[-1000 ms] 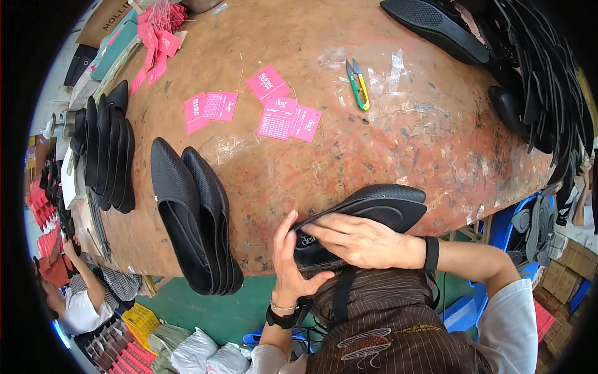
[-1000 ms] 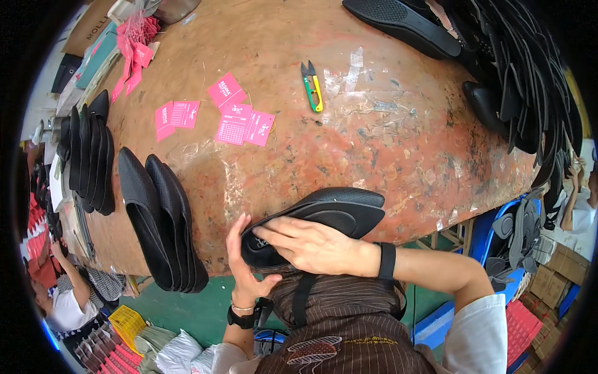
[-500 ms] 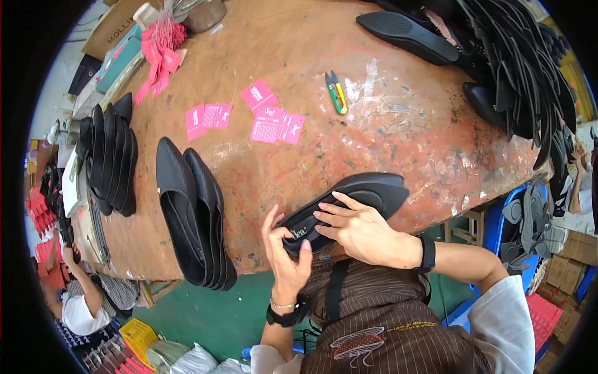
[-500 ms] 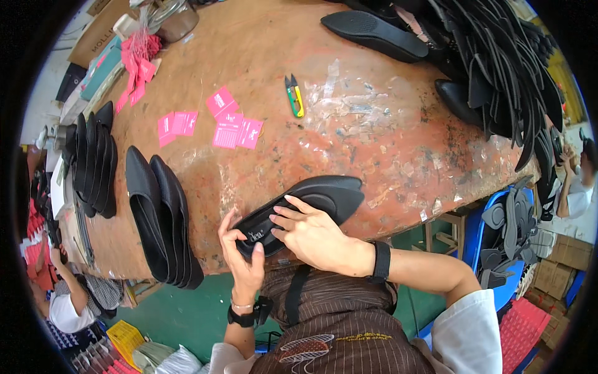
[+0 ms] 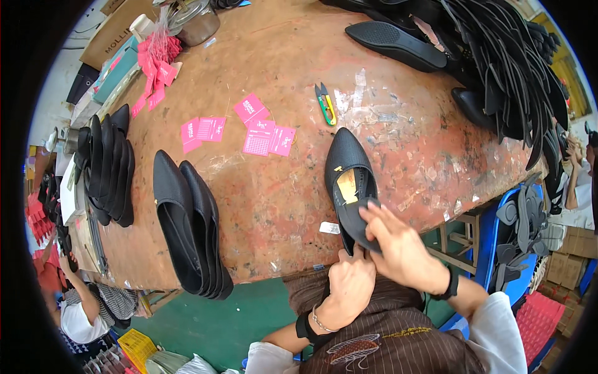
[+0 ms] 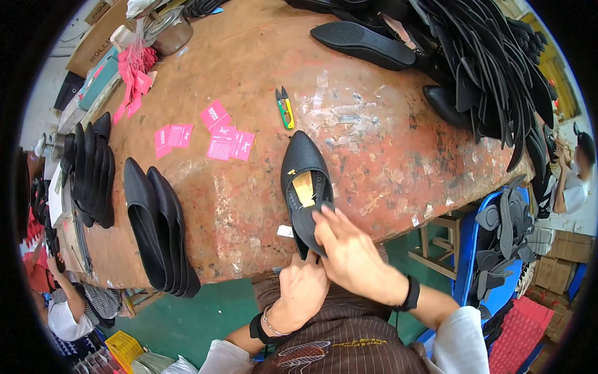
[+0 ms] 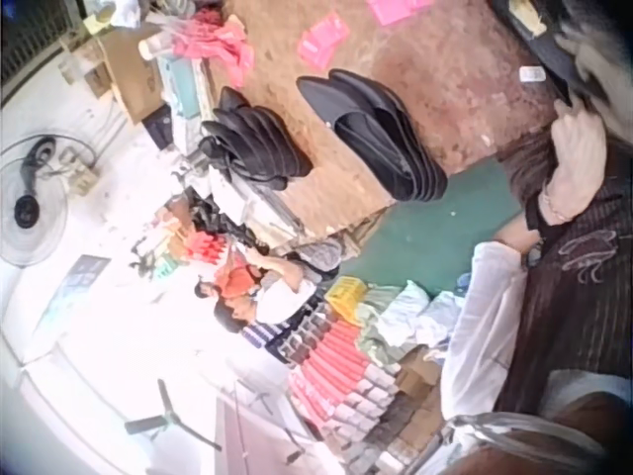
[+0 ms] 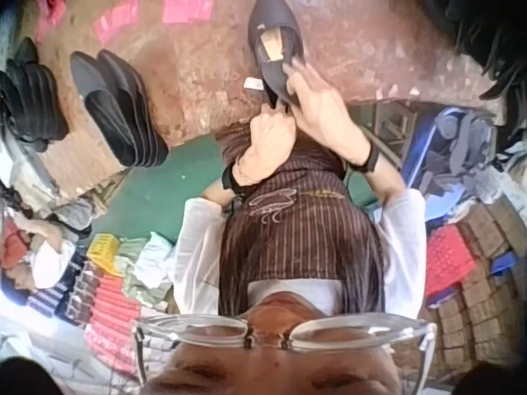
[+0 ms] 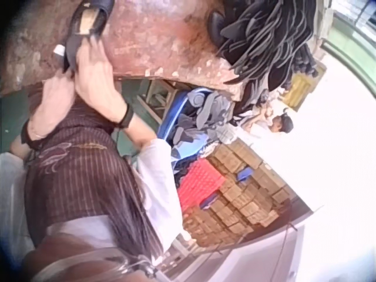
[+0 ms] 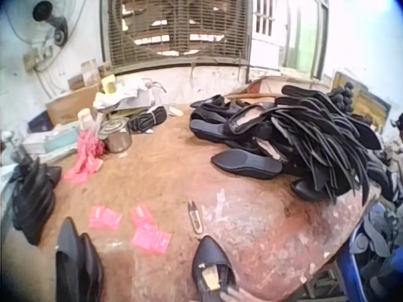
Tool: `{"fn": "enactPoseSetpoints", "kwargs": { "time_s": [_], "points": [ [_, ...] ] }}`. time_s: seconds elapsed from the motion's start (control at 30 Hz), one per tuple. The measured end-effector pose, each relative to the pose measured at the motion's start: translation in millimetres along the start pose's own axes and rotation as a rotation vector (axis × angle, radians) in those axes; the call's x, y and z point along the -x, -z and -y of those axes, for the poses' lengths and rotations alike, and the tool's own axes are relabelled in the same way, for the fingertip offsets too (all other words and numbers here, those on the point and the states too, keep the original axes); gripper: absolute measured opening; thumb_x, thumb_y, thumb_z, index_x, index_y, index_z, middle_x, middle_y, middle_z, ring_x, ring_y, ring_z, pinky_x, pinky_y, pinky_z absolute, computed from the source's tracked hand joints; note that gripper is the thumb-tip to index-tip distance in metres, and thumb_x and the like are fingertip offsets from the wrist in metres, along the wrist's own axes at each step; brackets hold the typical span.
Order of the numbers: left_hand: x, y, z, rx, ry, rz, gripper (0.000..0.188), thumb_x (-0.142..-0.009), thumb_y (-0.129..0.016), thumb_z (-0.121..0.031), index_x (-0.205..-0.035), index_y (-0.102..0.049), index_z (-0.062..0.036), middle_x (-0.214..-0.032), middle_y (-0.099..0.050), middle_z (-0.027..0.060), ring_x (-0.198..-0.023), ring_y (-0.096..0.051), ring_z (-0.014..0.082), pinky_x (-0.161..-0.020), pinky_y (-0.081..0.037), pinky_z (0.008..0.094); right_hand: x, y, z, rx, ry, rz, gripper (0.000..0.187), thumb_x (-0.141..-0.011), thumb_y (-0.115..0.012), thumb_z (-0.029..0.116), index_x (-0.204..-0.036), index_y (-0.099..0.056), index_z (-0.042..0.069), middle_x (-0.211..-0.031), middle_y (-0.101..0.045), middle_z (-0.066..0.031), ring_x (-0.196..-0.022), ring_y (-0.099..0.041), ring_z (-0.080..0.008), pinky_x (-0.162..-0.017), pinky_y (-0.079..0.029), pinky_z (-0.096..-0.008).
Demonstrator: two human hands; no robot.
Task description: The person inserts black insoles into black pointed-toe flats at a workbench. They pick up a shoe, place an insole inside, press it down, and then set the shoe aside. The process is repeated for multiple pairs of shoes.
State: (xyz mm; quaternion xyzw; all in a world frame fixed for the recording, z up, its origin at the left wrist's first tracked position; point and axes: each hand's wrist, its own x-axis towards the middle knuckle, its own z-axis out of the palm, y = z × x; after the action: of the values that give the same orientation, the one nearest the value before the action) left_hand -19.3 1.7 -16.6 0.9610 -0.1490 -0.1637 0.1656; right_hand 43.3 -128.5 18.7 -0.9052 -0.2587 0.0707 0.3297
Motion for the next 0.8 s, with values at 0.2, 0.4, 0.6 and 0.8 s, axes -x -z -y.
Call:
{"fn": "enactPoseSetpoints", "kwargs": {
  "time_s": [0.2, 0.4, 0.6, 0.8],
  "points": [
    [-2.3, 15.8, -1.0, 0.009, -0.018, -0.071, 0.033, -0.081, -0.075, -0.028, -0.096, -0.070, 0.0004, -0.120, -0.066, 0.0146, -0.073, -0.068, 0.0277, -0.054, -0.055, 0.0363, -51.7, -37.5, -26.5, 0.331, 0.007, -0.058, 0.038, -0.078, -0.058, 0.001, -0.115, -0.057, -0.010, -0.111, -0.065, -0.0256, -0.114, -0.060, -0.0392, -0.117, -0.028, -0.0520],
    [-0.3, 11.1, 8.3, 0.093, -0.015, -0.017, 0.037, -0.082, -0.074, -0.029, -0.104, -0.070, 0.0004, -0.124, -0.065, 0.0158, -0.075, -0.069, 0.0289, -0.056, -0.056, 0.0379, -39.8, -43.7, -24.9, 0.378, 0.080, -0.092, 0.053, -0.083, -0.053, 0.003, -0.131, -0.046, -0.018, -0.132, -0.051, -0.0339, -0.131, -0.046, -0.0454, -0.117, -0.025, -0.0575],
    [-4.3, 17.1, 9.3, 0.161, -0.042, -0.146, 0.037, -0.082, -0.074, -0.028, -0.104, -0.069, 0.0012, -0.121, -0.066, 0.0170, -0.077, -0.069, 0.0325, -0.057, -0.057, 0.0399, -101.0, -11.0, -18.2, 0.238, -0.239, 0.504, 0.055, -0.084, -0.051, 0.003, -0.133, -0.042, -0.020, -0.134, -0.048, -0.0366, -0.132, -0.044, -0.0486, -0.118, -0.024, -0.0562],
    [-2.7, 13.5, 10.3, 0.165, -0.043, -0.085, 0.026, -0.080, -0.074, -0.023, -0.090, -0.072, 0.0007, -0.106, -0.069, 0.0164, -0.072, -0.069, 0.0329, -0.058, -0.056, 0.0397, -25.3, -38.5, -16.1, 0.383, -0.046, 0.071, 0.072, -0.080, -0.049, 0.000, -0.141, -0.021, -0.025, -0.146, -0.025, -0.0468, -0.141, -0.027, -0.0541, -0.119, -0.019, -0.0569]
  ]
}}
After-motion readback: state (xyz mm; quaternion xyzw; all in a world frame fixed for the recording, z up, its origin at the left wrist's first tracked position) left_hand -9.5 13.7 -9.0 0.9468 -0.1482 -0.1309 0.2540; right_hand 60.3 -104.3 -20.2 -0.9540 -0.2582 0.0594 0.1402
